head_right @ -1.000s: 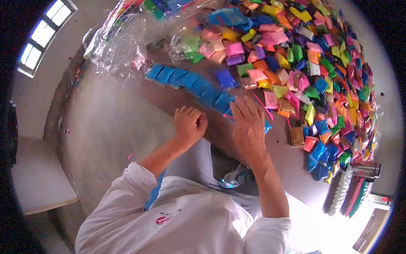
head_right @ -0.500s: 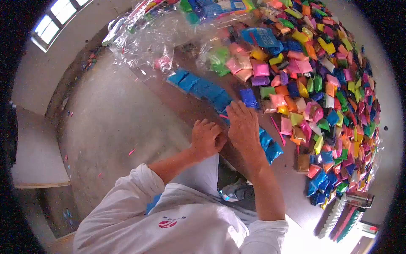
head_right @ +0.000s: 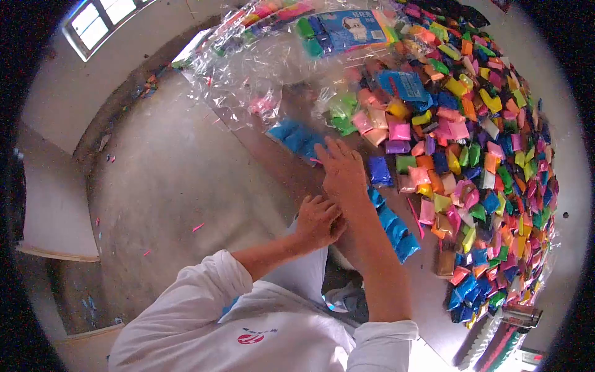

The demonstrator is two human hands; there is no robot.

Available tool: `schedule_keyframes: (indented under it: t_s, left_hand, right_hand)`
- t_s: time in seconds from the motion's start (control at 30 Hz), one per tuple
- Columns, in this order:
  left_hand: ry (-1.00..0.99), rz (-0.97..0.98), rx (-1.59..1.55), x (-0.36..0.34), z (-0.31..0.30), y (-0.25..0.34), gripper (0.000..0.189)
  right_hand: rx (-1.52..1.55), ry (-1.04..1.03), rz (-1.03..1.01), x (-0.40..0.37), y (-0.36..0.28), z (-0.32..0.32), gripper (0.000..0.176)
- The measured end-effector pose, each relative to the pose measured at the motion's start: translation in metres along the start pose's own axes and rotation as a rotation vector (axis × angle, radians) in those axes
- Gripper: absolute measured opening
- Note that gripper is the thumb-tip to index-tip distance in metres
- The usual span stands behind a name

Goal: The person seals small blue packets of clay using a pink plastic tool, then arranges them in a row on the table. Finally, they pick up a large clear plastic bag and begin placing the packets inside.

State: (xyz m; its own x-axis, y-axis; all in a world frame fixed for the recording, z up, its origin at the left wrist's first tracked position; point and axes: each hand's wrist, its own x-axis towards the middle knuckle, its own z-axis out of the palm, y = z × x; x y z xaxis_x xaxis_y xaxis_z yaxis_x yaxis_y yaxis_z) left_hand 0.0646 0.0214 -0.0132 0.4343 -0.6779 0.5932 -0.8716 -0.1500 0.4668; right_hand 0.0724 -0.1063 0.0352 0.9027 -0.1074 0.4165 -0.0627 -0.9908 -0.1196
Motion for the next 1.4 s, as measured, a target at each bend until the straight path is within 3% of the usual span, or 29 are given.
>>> schedule_keyframes:
  t_s: [0.1,0.17,0.37,0.43,0.5,0.53,0.6,0.67,0.73,0.8,0.83,0.9,0.93,1.0,1.03,1.1,1.2,1.4]
  left_hand:
    - [-0.006,0.002,-0.006,-0.002,0.0,0.0,0.02]
    - [-0.003,-0.01,0.003,0.0,0.0,0.001,0.022]
    - [-0.105,0.063,0.169,-0.006,0.004,-0.005,0.033]
    - [-0.001,0.047,0.089,-0.013,0.019,-0.013,0.02]
    - [-0.014,-0.027,-0.07,0.001,-0.01,0.008,0.018]
    - [-0.016,0.001,-0.096,0.003,-0.005,0.006,0.018]
    - [-0.117,-0.012,0.154,0.002,0.005,0.0,0.015]
    - [-0.103,0.024,0.116,0.01,-0.003,0.005,0.012]
    - [-0.094,0.052,0.087,0.013,-0.005,0.006,0.01]
    - [-0.071,0.053,0.113,0.014,-0.001,0.006,0.01]
    - [-0.076,0.069,0.1,0.016,0.0,0.005,0.01]
    - [-0.155,0.035,0.135,0.016,0.001,0.004,0.013]
    - [-0.158,0.047,0.13,0.017,0.001,0.006,0.013]
    - [-0.107,0.105,0.068,0.023,-0.002,0.01,0.013]
    - [-0.107,0.117,0.066,0.025,-0.001,0.009,0.013]
    - [-0.124,0.098,0.081,0.025,0.001,0.008,0.017]
    - [-0.163,0.048,0.113,0.027,0.001,0.01,0.018]
    - [-0.214,0.004,0.137,0.028,-0.001,0.013,0.017]
  right_hand:
    - [-0.02,0.038,-0.046,0.004,0.0,0.014,0.042]
    - [-0.046,-0.129,0.011,0.006,0.005,0.024,0.045]
    - [0.033,-0.026,-0.053,0.03,-0.017,0.021,0.038]
    - [0.032,0.055,-0.043,0.029,-0.028,0.009,0.035]
    - [0.164,0.338,0.014,0.009,-0.028,0.003,0.032]
    - [0.131,0.348,0.03,-0.004,-0.025,-0.013,0.032]
    - [0.194,0.204,0.241,-0.039,-0.023,-0.049,0.033]
    - [0.138,0.252,0.375,-0.083,-0.009,-0.073,0.032]
    - [0.184,0.399,0.364,-0.121,0.008,-0.109,0.026]
    - [0.108,0.349,0.616,-0.166,0.022,-0.122,0.018]
    - [0.094,0.358,0.63,-0.185,0.03,-0.13,0.018]
    - [-0.14,0.193,0.806,-0.217,0.042,-0.143,0.015]
    - [-0.145,0.2,0.816,-0.228,0.045,-0.146,0.015]
    - [-0.035,0.16,1.058,-0.242,0.05,-0.15,0.019]
    - [-0.037,0.171,1.065,-0.245,0.054,-0.149,0.019]
    - [-0.013,0.346,0.875,-0.25,0.064,-0.147,0.017]
    - [-0.148,0.382,0.776,-0.241,0.073,-0.147,0.021]
    - [-0.144,0.292,0.723,-0.196,0.105,-0.173,0.014]
